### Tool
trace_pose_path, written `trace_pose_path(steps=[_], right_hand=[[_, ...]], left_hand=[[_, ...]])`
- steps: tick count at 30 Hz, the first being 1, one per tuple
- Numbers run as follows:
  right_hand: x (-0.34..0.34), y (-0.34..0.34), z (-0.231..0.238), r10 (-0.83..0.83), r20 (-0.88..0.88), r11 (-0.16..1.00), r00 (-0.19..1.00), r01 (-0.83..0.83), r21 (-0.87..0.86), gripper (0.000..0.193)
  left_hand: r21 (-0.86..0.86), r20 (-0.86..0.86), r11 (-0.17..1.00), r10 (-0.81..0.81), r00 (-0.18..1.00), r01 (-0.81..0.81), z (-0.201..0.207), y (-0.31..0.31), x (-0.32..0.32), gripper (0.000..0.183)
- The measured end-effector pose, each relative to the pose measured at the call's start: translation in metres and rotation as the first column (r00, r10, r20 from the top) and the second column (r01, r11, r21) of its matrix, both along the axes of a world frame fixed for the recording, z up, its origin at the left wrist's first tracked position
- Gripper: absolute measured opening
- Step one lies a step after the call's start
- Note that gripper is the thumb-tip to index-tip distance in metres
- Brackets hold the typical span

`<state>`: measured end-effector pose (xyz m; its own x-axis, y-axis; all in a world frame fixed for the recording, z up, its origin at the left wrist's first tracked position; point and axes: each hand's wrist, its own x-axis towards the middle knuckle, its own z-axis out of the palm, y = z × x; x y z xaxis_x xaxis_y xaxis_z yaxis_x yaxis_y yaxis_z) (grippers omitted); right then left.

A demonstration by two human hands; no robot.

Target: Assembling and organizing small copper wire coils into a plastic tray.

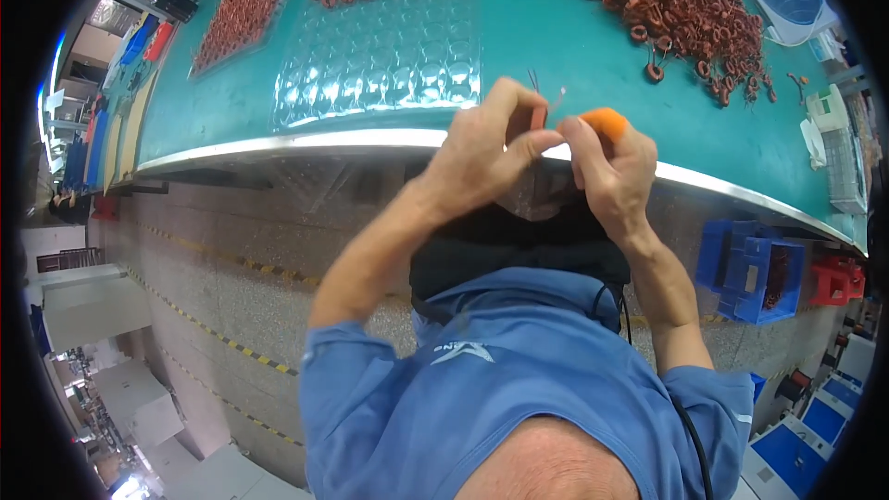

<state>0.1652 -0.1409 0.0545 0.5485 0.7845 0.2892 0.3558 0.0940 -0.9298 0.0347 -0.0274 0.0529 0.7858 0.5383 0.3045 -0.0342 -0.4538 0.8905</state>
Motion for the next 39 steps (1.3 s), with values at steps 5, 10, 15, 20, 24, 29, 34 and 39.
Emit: trace_pose_path(steps=[5, 10, 15, 20, 24, 29, 34, 39], right_hand=[[0.022, 0.008, -0.005, 0.231, -0.474, 0.971, 0.849, -0.235, 0.051, 0.026], [0.022, 0.014, -0.016, 0.198, -0.374, 0.977, 0.906, -0.214, -0.002, 0.027], [0.023, 0.010, -0.022, 0.143, -0.320, 0.987, 0.937, -0.157, -0.020, 0.029], [0.015, 0.015, -0.019, 0.144, -0.504, 0.990, 0.852, -0.128, 0.067, 0.031], [0.014, 0.019, -0.020, 0.247, -0.470, 0.969, 0.848, -0.207, 0.136, 0.033], [0.024, 0.016, -0.012, 0.200, -0.487, 0.979, 0.850, -0.154, 0.133, 0.034], [0.033, 0.010, -0.011, 0.321, -0.560, 0.934, 0.763, -0.352, 0.056, 0.032], [0.039, 0.010, -0.007, 0.366, -0.502, 0.891, 0.784, -0.451, -0.054, 0.026]], left_hand=[[-0.458, 0.379, 0.835, -0.127, 0.916, 0.305, -0.016, -0.012, 0.007, 0.024], [-0.519, 0.292, 0.819, -0.099, 0.951, 0.244, -0.018, -0.006, 0.005, 0.027], [-0.574, 0.186, 0.793, -0.117, 0.975, 0.205, -0.017, -0.004, 0.008, 0.034], [-0.656, 0.208, 0.731, -0.063, 0.976, 0.187, -0.023, -0.009, 0.010, 0.028], [-0.655, 0.211, 0.741, -0.012, 0.977, 0.150, -0.025, -0.012, 0.010, 0.026], [-0.636, 0.215, 0.752, -0.043, 0.976, 0.173, -0.022, -0.009, 0.005, 0.024], [-0.696, 0.263, 0.673, -0.083, 0.961, 0.248, -0.020, -0.009, -0.001, 0.025], [-0.709, 0.252, 0.626, -0.206, 0.946, 0.325, -0.021, 0.002, -0.008, 0.023]])
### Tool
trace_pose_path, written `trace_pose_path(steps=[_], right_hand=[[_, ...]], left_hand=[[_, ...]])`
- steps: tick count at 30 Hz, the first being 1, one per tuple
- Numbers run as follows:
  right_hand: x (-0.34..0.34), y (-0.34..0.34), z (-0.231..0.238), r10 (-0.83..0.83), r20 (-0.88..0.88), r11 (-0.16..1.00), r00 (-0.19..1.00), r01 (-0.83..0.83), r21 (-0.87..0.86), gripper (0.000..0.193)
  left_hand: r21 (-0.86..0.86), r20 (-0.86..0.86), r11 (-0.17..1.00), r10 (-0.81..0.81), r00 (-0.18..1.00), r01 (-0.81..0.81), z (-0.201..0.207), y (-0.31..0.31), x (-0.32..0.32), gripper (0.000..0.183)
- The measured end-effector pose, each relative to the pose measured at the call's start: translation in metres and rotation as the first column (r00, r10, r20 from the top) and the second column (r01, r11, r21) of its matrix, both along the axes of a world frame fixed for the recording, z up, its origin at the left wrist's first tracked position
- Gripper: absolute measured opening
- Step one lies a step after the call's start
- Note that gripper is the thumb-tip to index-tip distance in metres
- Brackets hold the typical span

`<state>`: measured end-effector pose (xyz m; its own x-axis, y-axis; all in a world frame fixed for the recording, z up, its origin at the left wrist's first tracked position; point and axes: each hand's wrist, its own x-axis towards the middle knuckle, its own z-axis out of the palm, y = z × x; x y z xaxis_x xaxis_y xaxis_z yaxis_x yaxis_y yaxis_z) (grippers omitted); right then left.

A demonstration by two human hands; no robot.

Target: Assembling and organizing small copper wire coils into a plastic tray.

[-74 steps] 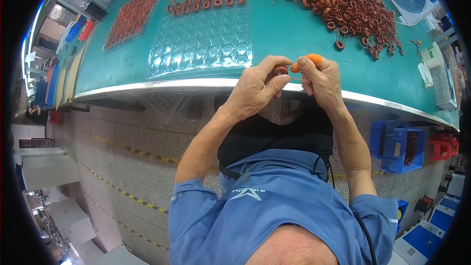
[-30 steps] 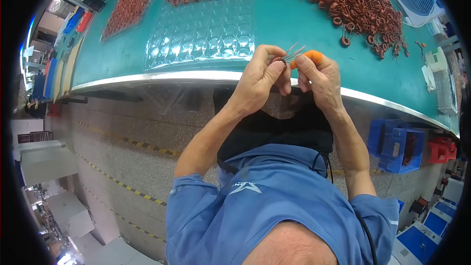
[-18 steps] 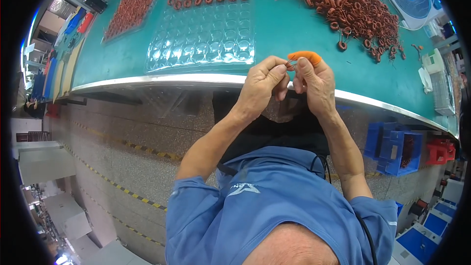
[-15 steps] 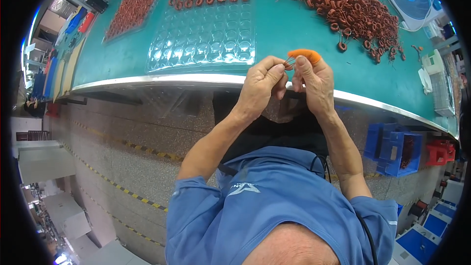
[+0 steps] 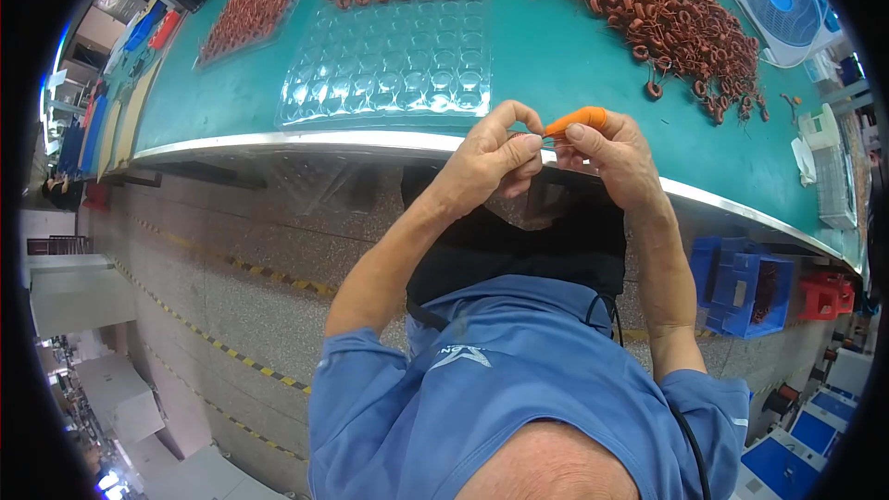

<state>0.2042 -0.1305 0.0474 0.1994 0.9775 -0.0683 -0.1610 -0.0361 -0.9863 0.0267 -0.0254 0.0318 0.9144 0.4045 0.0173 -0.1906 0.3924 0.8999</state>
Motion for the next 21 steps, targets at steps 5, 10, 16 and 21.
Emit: trace_pose_path(steps=[5, 10, 16, 21], right_hand=[[0.019, 0.004, 0.010, 0.240, 0.054, 0.970, 0.969, -0.237, -0.052, 0.025], [0.019, 0.007, 0.023, 0.282, 0.129, 0.955, 0.951, -0.265, -0.137, 0.022], [0.022, 0.009, 0.030, 0.214, 0.296, 0.972, 0.931, -0.173, -0.160, 0.024], [0.008, 0.000, 0.047, -0.135, 0.627, 0.991, 0.768, 0.089, 0.103, 0.023]], left_hand=[[-0.036, 0.001, 0.985, -0.171, 0.985, 0.171, 0.003, 0.004, -0.006, 0.021], [0.015, -0.037, 0.982, -0.189, 0.981, 0.190, 0.004, 0.005, -0.008, 0.020], [-0.017, -0.002, 0.991, -0.134, 0.991, 0.134, 0.000, -0.001, -0.007, 0.022], [0.115, 0.012, 0.993, 0.022, 1.000, -0.023, 0.002, 0.005, -0.008, 0.028]])
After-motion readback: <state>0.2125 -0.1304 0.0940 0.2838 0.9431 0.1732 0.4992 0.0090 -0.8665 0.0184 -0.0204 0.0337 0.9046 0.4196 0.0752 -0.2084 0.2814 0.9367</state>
